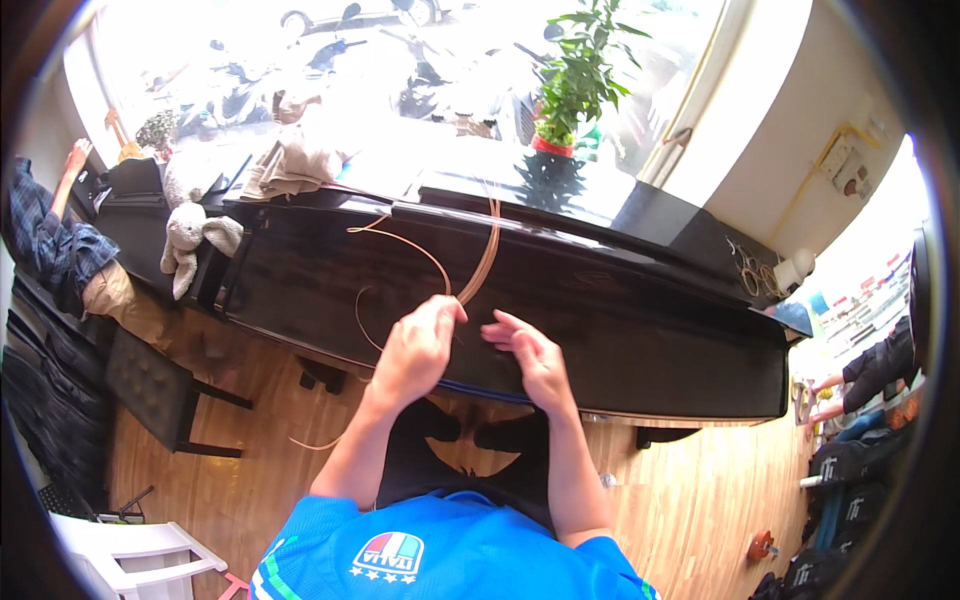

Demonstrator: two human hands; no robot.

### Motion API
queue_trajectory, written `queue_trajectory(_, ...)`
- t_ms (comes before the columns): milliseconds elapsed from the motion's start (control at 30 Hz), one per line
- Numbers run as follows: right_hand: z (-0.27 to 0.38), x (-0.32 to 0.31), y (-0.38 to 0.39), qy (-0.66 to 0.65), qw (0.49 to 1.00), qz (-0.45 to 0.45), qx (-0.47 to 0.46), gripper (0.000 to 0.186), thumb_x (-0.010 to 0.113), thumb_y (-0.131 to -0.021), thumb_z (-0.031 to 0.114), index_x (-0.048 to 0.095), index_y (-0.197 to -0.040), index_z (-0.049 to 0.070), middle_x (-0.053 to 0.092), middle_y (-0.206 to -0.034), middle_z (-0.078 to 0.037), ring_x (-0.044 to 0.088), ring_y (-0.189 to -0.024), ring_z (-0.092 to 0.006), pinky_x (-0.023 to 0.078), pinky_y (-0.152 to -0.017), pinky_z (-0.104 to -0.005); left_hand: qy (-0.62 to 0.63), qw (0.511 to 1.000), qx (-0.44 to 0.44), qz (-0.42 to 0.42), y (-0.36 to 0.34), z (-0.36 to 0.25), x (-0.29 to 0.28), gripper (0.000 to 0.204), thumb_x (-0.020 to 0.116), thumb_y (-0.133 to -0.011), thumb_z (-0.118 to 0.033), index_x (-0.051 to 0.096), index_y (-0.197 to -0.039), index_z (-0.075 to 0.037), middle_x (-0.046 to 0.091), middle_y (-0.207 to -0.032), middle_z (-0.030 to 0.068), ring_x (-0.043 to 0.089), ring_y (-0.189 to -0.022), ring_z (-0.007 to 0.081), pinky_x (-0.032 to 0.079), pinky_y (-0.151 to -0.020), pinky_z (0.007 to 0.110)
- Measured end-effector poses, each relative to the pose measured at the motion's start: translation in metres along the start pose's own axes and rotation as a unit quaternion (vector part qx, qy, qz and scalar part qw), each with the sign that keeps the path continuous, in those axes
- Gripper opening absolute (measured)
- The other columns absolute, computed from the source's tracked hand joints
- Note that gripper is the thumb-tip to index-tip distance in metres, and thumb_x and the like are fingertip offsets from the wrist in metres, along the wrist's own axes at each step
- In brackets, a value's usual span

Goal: The person manipulates a thin copper wire by hand, bending and twisting it into looped shapes. They repeatedly form loops, adjust the wire's curvature, and place the shaped pieces on a black piano surface.

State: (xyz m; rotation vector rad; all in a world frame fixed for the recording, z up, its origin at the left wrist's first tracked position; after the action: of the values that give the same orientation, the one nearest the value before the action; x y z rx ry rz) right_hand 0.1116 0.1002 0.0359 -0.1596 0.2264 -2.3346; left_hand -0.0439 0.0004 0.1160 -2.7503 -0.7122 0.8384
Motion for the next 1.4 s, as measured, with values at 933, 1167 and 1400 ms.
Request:
queue_trajectory(933, 0.024, -0.157, 0.041, -0.526, 0.801, -0.258, -0.12, 0.027, 0.041, -0.11, 0.026, 0.05, -0.089, 0.01, 0.029, -0.067, 0.003, 0.023, -0.054, -0.0094, 0.024, -0.046, -0.024, 0.096, 0.982, -0.15, 0.058, 0.081, 0.055, 0.042, 0.043, 0.061, -0.103, -0.026, 0.051, -0.067, -0.004, 0.034, -0.06, -0.0058, 0.029, -0.059, 0.0042, 0.024, -0.052, 0.027)
queue_trajectory(1167, 0.013, -0.19, 0.075, -0.514, 0.782, -0.306, -0.177, 0.022, 0.048, -0.107, 0.024, 0.062, -0.114, 0.008, 0.037, -0.067, 0.003, 0.032, -0.054, -0.0085, 0.033, -0.049, -0.0229, 0.064, 0.983, -0.138, 0.1, 0.081, 0.048, 0.048, 0.039, 0.065, -0.1, -0.027, 0.063, -0.069, -0.003, 0.037, -0.056, -0.0055, 0.03, -0.054, 0.0038, 0.021, -0.05, 0.028)
queue_trajectory(1400, 0.021, -0.207, 0.101, -0.513, 0.777, -0.286, -0.228, 0.021, 0.058, -0.102, 0.021, 0.068, -0.116, 0.009, 0.071, -0.09, -0.003, 0.064, -0.075, -0.0141, 0.056, -0.071, -0.0286, 0.066, 0.979, -0.151, 0.116, 0.083, 0.067, 0.038, 0.04, 0.066, -0.099, -0.026, 0.061, -0.068, -0.002, 0.038, -0.057, -0.0054, 0.03, -0.057, 0.0045, 0.022, -0.052, 0.027)
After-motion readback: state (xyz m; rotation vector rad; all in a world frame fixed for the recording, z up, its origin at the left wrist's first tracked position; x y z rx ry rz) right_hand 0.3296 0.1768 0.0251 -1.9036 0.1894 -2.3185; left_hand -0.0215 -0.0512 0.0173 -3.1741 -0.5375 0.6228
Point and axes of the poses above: each hand's wrist, its own y-axis away from the middle knuckle, its own x-axis out of the palm, z = x × y, the point moved 7 cm from there along -y, towards the middle knuckle
